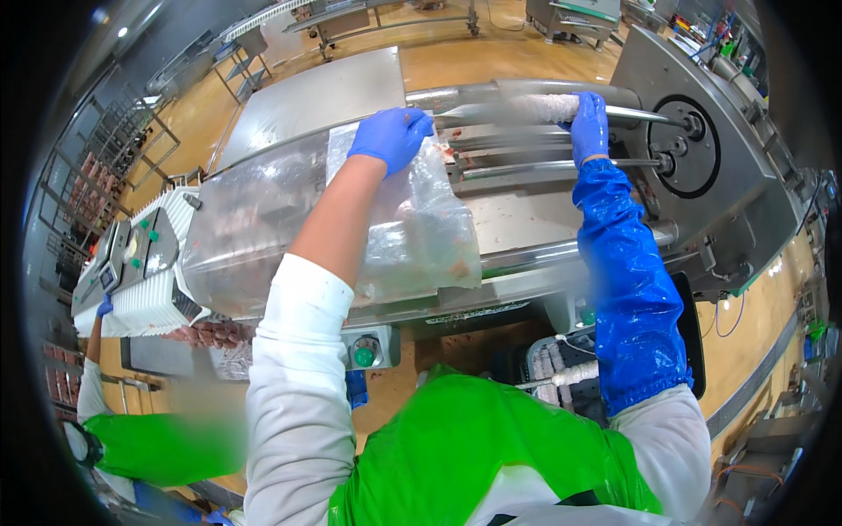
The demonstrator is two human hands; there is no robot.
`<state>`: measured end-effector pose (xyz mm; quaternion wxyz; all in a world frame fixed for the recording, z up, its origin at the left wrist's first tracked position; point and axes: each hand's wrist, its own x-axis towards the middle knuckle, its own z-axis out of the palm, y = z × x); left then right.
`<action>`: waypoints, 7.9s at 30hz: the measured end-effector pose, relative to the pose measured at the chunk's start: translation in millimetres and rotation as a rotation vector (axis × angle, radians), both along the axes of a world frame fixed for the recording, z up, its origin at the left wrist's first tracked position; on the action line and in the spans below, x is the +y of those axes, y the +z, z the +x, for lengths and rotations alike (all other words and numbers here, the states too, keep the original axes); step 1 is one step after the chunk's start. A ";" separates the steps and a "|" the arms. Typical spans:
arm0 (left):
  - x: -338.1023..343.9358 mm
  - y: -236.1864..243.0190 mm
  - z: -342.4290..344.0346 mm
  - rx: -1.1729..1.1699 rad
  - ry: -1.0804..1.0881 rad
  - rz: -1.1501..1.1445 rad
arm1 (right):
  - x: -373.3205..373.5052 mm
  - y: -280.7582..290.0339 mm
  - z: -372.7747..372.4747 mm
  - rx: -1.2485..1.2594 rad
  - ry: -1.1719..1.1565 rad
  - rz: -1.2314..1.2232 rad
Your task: The person operates a sausage-making machine, feeding raw meat into the hopper and guiding the casing as it fills. The person uses a metal rod to assist with the casing and occasionally adjusts the machine controls.
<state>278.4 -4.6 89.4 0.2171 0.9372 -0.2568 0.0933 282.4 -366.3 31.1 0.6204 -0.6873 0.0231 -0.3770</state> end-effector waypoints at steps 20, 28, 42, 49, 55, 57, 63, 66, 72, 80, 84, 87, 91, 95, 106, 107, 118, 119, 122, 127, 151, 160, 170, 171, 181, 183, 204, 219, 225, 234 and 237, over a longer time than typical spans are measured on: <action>184.3 -27.6 -196.3 -0.299 -0.244 -0.242 | -94.3 -144.6 -220.3 0.309 -0.377 -0.282; 252.3 -293.2 -344.8 1.486 0.375 -0.576 | -144.8 -344.7 -333.9 0.847 -0.264 -0.028; 167.6 -370.5 -326.2 1.321 1.004 -1.538 | -132.8 -306.9 -342.3 0.849 0.137 0.005; 164.6 -363.9 -323.9 1.230 1.103 -1.439 | -123.9 -299.2 -345.7 0.844 0.109 -0.041; 153.3 -344.6 -324.8 1.240 1.102 -1.363 | -124.5 -297.7 -345.7 0.894 0.104 -0.098; 156.3 -351.0 -324.5 1.233 1.108 -1.366 | -123.1 -293.6 -344.1 0.908 0.114 -0.092; 149.8 -340.3 -325.5 1.229 1.140 -1.316 | -121.0 -288.7 -341.1 0.929 0.107 -0.089; 146.4 -332.9 -324.2 1.255 1.124 -1.285 | -122.6 -293.8 -344.3 0.890 0.112 -0.054; 165.0 -369.5 -325.4 1.197 1.075 -1.440 | -119.3 -286.6 -341.8 0.926 0.112 -0.075; 174.0 -385.2 -328.3 1.218 1.031 -1.460 | -118.9 -281.3 -340.8 0.949 0.090 -0.176; 170.5 -378.8 -327.3 1.206 1.048 -1.429 | -125.6 -290.4 -341.8 0.953 0.079 -0.209; 169.4 -376.9 -328.5 1.195 1.057 -1.429 | -125.1 -287.9 -340.8 0.953 0.079 -0.227; 165.5 -371.1 -326.4 1.211 1.058 -1.418 | -128.6 -289.5 -342.3 0.965 0.082 -0.241; 169.9 -374.3 -329.4 1.217 1.027 -1.434 | -127.8 -291.8 -340.7 0.963 0.078 -0.248; 191.7 -390.4 -327.9 1.377 0.849 -1.485 | -80.1 -302.0 -363.1 1.007 -0.278 -0.446; 197.7 -386.1 -328.9 1.451 0.753 -1.448 | -60.8 -300.7 -376.1 1.010 -0.426 -0.557; 432.9 -346.8 -346.5 1.611 0.355 -0.829 | 208.5 -313.2 -387.9 0.862 0.167 -0.431; 456.6 -363.3 -351.4 1.583 0.387 -0.899 | 253.0 -297.7 -373.6 0.885 0.266 -0.351; 497.8 -375.3 -348.8 1.465 0.516 -1.022 | 339.2 -261.8 -344.5 1.008 0.348 -0.395; 533.6 -425.3 -344.8 1.452 0.445 -1.167 | 389.8 -272.6 -306.4 0.861 0.463 -0.526; 562.3 -408.2 -327.1 1.170 0.498 -0.853 | 424.1 -273.9 -300.7 0.943 0.295 -0.404; 557.8 -407.5 -338.9 1.170 0.538 -0.934 | 421.0 -274.8 -300.5 0.937 0.308 -0.498; 556.7 -414.8 -330.5 1.111 0.454 -0.858 | 423.1 -266.2 -303.7 0.949 0.279 -0.586; 557.0 -420.7 -331.6 1.140 0.479 -0.946 | 429.5 -250.9 -304.7 0.992 0.260 -0.565; 541.7 -392.4 -298.6 1.195 0.486 -0.924 | 416.5 -250.0 -303.7 1.029 0.359 -0.529; 544.3 -396.0 -285.2 1.156 0.477 -0.863 | 407.9 -244.9 -314.9 1.002 0.411 -0.557; 487.9 -349.6 -291.3 1.136 0.471 -0.524 | 97.3 -353.4 -499.1 0.982 -0.741 0.092; 417.8 -339.1 -340.7 1.061 0.174 -0.346 | 60.7 -382.3 -525.9 1.003 -0.734 0.594; 266.4 -195.7 -310.1 0.946 -0.391 -0.200 | 129.8 -258.0 -624.8 0.875 -0.718 0.039; 122.2 -27.7 -286.7 -0.316 -0.846 0.082 | 224.2 -55.4 -693.3 1.068 -0.234 -0.455; 140.1 -43.0 -273.9 -0.353 -0.893 0.247 | 254.7 -10.8 -677.9 1.061 -0.126 -0.603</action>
